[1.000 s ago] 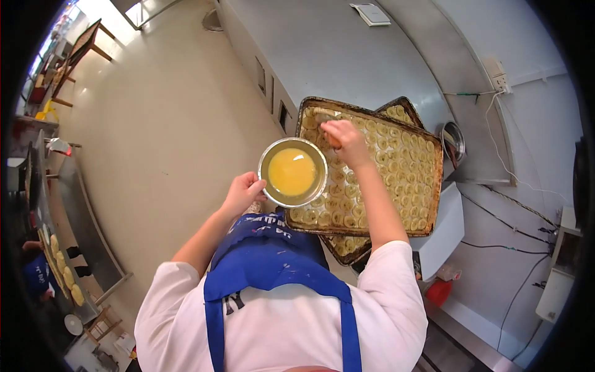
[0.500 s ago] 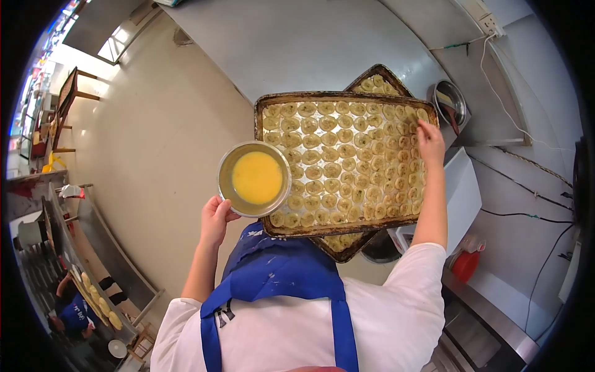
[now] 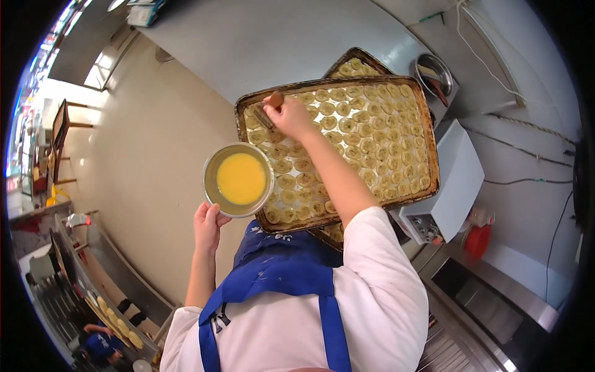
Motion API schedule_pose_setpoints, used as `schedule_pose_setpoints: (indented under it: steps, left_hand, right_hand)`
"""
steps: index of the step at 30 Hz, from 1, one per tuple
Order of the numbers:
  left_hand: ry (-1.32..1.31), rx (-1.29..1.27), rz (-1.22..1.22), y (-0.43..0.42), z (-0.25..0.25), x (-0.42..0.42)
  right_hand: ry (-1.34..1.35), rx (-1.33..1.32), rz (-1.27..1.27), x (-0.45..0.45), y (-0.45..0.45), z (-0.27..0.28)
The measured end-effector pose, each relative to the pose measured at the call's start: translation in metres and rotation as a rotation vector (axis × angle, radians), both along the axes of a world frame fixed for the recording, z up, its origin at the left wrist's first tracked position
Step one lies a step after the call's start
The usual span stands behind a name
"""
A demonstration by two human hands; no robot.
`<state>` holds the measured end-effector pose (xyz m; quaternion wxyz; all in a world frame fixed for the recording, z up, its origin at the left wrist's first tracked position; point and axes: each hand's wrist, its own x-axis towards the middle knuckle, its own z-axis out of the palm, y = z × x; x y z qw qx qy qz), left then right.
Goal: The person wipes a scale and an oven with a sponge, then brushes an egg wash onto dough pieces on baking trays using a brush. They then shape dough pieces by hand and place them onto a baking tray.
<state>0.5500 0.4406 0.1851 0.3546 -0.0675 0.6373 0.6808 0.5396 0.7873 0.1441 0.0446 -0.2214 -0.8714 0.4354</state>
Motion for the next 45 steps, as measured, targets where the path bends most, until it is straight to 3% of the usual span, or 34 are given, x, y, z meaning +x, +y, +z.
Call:
schedule_pose_setpoints:
  steps: [1,5,8,10,14,21,24,26,27,30,31,35,38,42,44,45]
  left_hand:
    - [0.002,-0.004,0.0,0.001,0.002,0.0]
    - [-0.01,0.019,-0.002,0.003,0.004,0.0]
    - [-0.038,0.018,-0.027,0.002,0.0,0.002]
    - [-0.043,0.025,-0.042,0.003,0.0,0.002]
    - [-0.053,0.007,-0.053,0.016,0.007,-0.002]
    - [-0.036,0.009,-0.138,0.031,0.005,-0.013]
    - [-0.035,-0.001,-0.178,0.042,0.014,-0.014]
    - [-0.03,-0.011,-0.239,0.044,0.01,-0.02]
    - [-0.039,-0.002,-0.269,0.046,0.01,-0.023]
    - [0.023,-0.015,-0.392,0.052,-0.005,-0.032]
    - [0.019,-0.005,-0.421,0.055,-0.008,-0.033]
    - [-0.017,0.064,-0.512,0.075,-0.019,-0.028]
    - [-0.067,0.11,-0.538,0.091,-0.014,-0.01]
    - [-0.089,0.107,-0.547,0.114,-0.021,0.018]
    - [-0.084,0.118,-0.56,0.131,-0.034,0.034]
    - [-0.07,0.129,-0.563,0.14,-0.037,0.042]
  right_hand:
    - [0.01,-0.112,-0.038,0.001,0.01,-0.002]
    - [0.079,0.112,-0.407,0.065,0.114,0.005]
    - [0.115,0.415,-0.622,0.125,0.194,0.005]
    - [0.186,0.779,-0.666,0.161,0.238,-0.006]
    - [0.092,0.825,-0.581,0.195,0.245,-0.004]
    - [-0.035,0.879,-0.339,0.224,0.167,-0.012]
    - [0.01,0.86,-0.177,0.202,0.109,-0.007]
    - [-0.098,0.613,-0.215,0.181,0.056,0.031]
    - [0.138,0.636,-0.253,0.176,0.04,0.035]
    - [0.399,0.227,-0.432,0.162,-0.031,0.092]
    - [0.577,0.195,-0.383,0.156,-0.05,0.105]
    - [0.392,0.283,-0.251,0.155,-0.09,0.102]
    - [0.347,0.328,-0.339,0.172,-0.094,0.115]
    - [0.543,0.047,-0.503,0.201,-0.081,0.121]
    - [0.288,0.143,-0.367,0.221,-0.057,0.109]
    - [0.393,0.128,-0.385,0.227,-0.048,0.106]
